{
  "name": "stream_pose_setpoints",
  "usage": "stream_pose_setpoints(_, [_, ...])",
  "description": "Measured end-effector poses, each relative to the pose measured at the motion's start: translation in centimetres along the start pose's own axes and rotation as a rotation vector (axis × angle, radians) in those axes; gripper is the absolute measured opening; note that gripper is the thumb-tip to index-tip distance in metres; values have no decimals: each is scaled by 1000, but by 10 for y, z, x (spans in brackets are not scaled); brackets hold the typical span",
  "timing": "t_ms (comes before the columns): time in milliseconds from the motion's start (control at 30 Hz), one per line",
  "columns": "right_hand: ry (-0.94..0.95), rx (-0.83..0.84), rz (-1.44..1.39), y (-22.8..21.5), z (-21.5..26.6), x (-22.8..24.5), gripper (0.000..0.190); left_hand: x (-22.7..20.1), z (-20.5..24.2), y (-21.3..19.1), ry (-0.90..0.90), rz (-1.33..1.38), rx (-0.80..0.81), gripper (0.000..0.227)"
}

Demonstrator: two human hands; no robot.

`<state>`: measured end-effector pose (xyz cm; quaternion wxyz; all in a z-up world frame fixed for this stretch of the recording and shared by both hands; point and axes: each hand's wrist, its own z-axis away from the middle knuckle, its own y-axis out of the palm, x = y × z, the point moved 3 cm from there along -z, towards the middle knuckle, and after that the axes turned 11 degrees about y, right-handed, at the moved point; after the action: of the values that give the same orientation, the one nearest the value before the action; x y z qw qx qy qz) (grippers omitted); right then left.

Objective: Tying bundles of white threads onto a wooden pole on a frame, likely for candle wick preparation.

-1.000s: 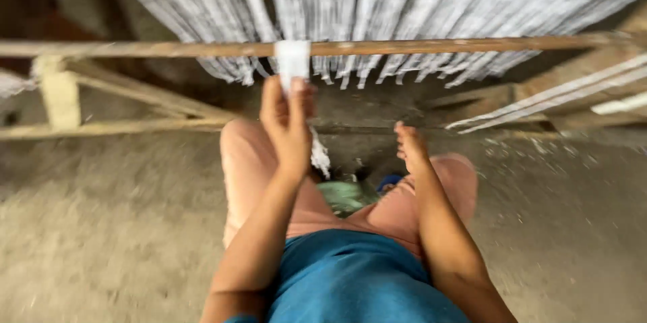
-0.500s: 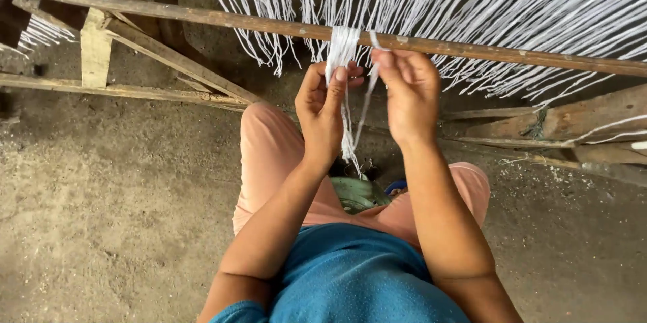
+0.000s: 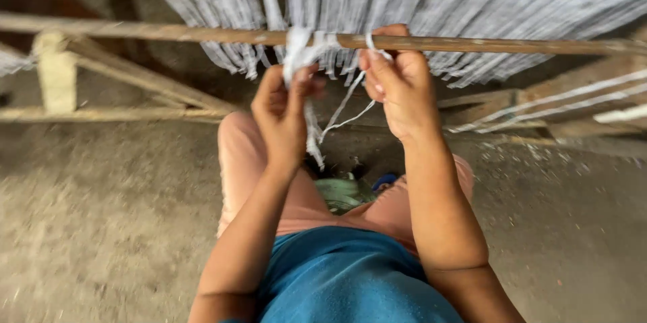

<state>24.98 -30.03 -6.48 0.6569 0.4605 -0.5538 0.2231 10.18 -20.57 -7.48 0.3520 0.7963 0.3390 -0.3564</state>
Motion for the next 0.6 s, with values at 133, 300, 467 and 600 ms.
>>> stream_pose_setpoints(133, [104,-201,-5,-32,10,5,22,-9,8,5,-42,-183,75,20])
stream_pose_setpoints(300, [271,-28,-129,-41,13,-2,12,-8,5,5,80,-139,-9,16])
stream_pose_setpoints(467, [193,-135,-116,-92,45,36,11,19,2,-12,81,-151,56,16])
stream_pose_setpoints(600, [118,-335,-211,-143,77,73,7,29,6,-16,124,-222,114,18])
